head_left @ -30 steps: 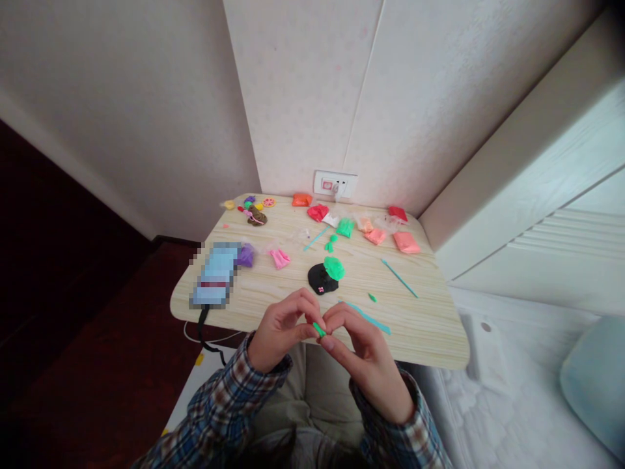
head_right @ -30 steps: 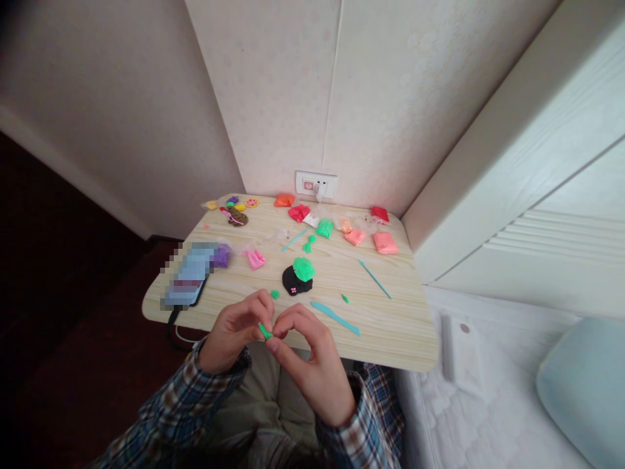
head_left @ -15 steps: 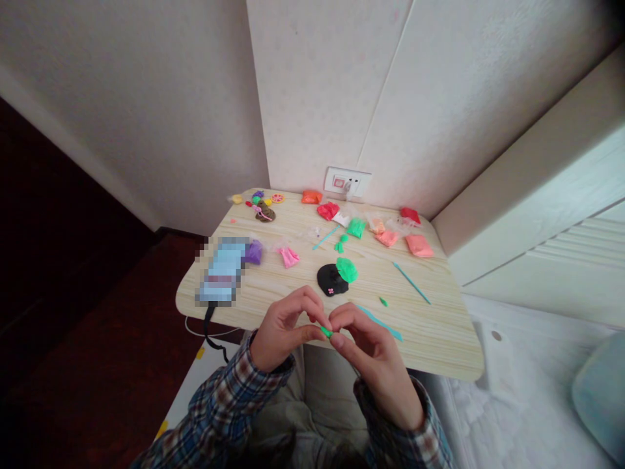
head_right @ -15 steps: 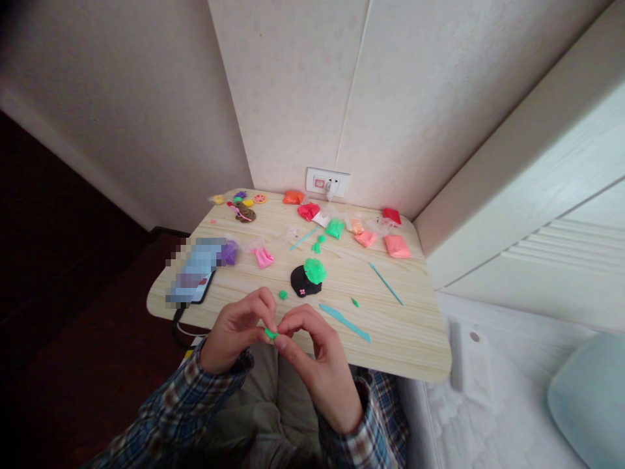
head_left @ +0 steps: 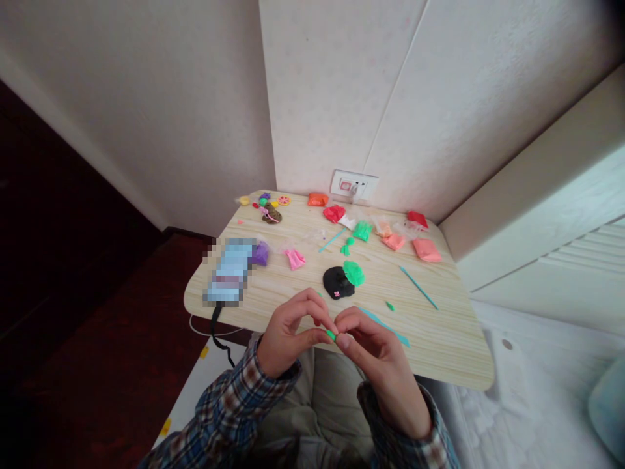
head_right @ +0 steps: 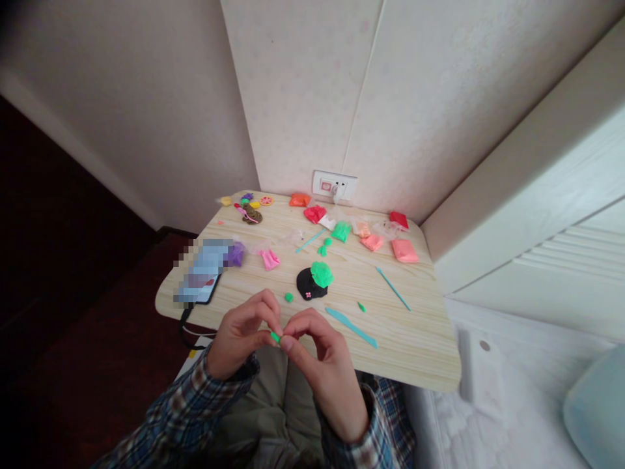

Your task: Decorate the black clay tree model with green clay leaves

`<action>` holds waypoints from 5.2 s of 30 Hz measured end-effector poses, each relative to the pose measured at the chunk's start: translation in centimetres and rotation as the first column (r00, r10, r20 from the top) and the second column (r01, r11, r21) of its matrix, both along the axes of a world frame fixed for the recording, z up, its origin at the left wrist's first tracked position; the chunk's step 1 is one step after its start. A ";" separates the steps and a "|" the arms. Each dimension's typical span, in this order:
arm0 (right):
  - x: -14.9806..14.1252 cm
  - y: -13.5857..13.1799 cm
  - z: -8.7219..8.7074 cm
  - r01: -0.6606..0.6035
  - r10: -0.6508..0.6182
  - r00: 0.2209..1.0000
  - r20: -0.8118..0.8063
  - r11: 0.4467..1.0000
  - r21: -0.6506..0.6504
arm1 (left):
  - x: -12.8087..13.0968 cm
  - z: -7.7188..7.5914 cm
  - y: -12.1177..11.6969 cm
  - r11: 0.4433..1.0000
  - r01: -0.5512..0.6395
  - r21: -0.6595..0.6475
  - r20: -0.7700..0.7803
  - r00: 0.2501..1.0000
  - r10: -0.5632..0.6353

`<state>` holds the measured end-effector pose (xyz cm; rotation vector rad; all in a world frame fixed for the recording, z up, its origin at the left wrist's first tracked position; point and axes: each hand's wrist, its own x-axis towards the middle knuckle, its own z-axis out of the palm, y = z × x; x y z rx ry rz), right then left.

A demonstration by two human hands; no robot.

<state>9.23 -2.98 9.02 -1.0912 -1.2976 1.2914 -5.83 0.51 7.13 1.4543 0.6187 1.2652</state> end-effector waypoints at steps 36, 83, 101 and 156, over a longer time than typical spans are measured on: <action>1.6 0.0 0.3 0.226 -0.270 0.957 0.101 0.920 0.320 | 3.8 1.3 -0.5 0.972 -0.107 -0.209 0.111 0.985 0.132; 0.5 0.0 0.9 0.169 -0.368 0.870 0.328 0.847 0.504 | 3.0 0.9 0.1 0.971 -0.107 -0.212 0.167 0.975 0.144; 0.8 -0.3 0.6 0.150 -0.471 0.795 0.381 0.762 0.629 | 3.9 0.9 -0.2 0.958 -0.012 -0.285 0.223 0.972 0.078; 0.7 0.0 -0.4 0.207 -0.482 0.822 0.303 0.749 0.630 | 4.6 -0.4 0.0 0.960 -0.022 -0.281 0.285 0.953 0.105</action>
